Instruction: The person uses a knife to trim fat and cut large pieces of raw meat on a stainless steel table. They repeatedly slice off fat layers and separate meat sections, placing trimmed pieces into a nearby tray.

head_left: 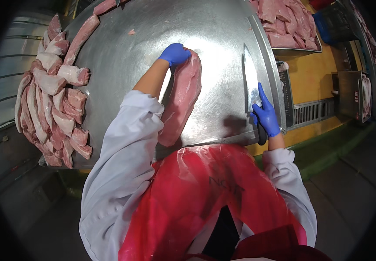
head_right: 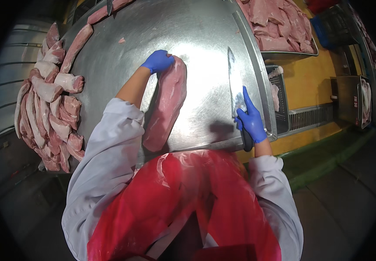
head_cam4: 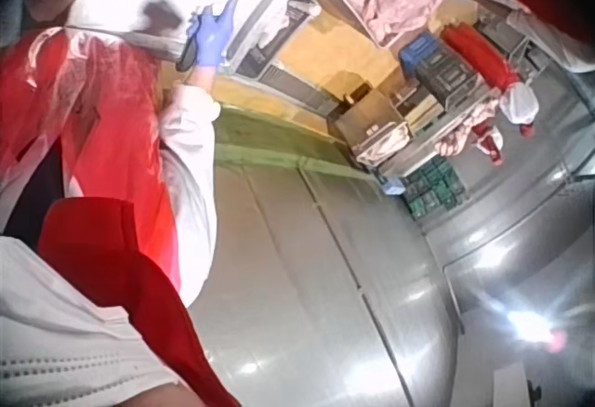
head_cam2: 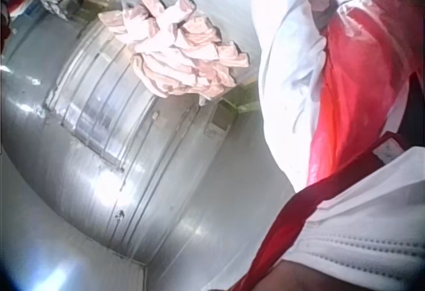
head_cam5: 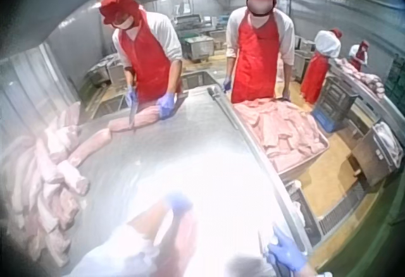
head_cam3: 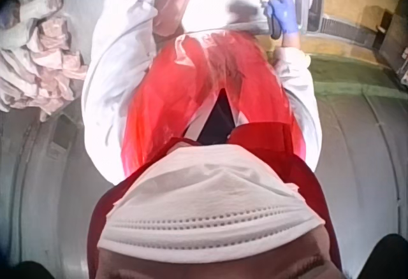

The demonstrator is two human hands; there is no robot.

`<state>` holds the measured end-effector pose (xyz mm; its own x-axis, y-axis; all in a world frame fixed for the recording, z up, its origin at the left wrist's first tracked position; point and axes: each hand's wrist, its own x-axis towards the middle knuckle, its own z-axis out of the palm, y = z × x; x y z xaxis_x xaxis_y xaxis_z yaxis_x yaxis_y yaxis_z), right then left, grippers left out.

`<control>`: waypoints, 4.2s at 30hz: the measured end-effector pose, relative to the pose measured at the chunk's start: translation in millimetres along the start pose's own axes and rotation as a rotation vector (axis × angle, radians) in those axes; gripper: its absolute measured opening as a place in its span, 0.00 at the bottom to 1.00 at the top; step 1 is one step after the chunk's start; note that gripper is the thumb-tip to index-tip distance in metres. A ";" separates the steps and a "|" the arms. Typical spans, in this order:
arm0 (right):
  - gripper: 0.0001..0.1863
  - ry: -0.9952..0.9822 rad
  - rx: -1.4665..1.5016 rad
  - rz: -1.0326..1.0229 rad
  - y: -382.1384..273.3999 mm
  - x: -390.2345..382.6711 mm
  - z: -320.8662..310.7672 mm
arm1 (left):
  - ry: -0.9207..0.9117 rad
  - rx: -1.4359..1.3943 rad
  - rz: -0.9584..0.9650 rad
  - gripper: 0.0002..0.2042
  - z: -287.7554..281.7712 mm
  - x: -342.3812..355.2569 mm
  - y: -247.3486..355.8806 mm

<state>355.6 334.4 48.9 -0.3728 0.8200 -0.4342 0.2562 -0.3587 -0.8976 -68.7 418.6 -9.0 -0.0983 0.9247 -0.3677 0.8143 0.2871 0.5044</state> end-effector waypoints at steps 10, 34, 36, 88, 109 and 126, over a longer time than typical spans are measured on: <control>0.40 -0.132 -0.005 -0.172 -54.1 86.2 110.1 | 0.113 -0.969 -0.129 0.09 7.9 -59.0 13.1; 0.40 -0.002 -0.180 -0.011 -34.9 100.4 101.9 | -0.064 -0.630 -0.323 0.22 10.1 9.6 0.3; 0.39 -0.004 -0.132 -0.016 -31.7 97.6 94.3 | -0.093 -0.498 -0.315 0.18 11.3 13.1 -2.0; 0.40 -0.491 -0.315 0.070 -24.0 118.8 156.6 | 0.236 -0.410 0.105 0.14 -38.3 -88.1 129.5; 0.39 -0.752 -0.149 0.049 17.5 2.9 107.2 | 1.129 -0.801 -0.109 0.12 -56.9 -538.9 21.5; 0.39 -0.375 -0.913 -0.593 10.0 50.7 206.9 | 0.642 0.229 -0.014 0.28 142.4 -355.7 6.3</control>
<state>154.7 280.1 2.1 -0.8532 0.5130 -0.0947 0.4452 0.6215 -0.6446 52.9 55.9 13.7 -0.3724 0.9064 0.1994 0.9040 0.3055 0.2992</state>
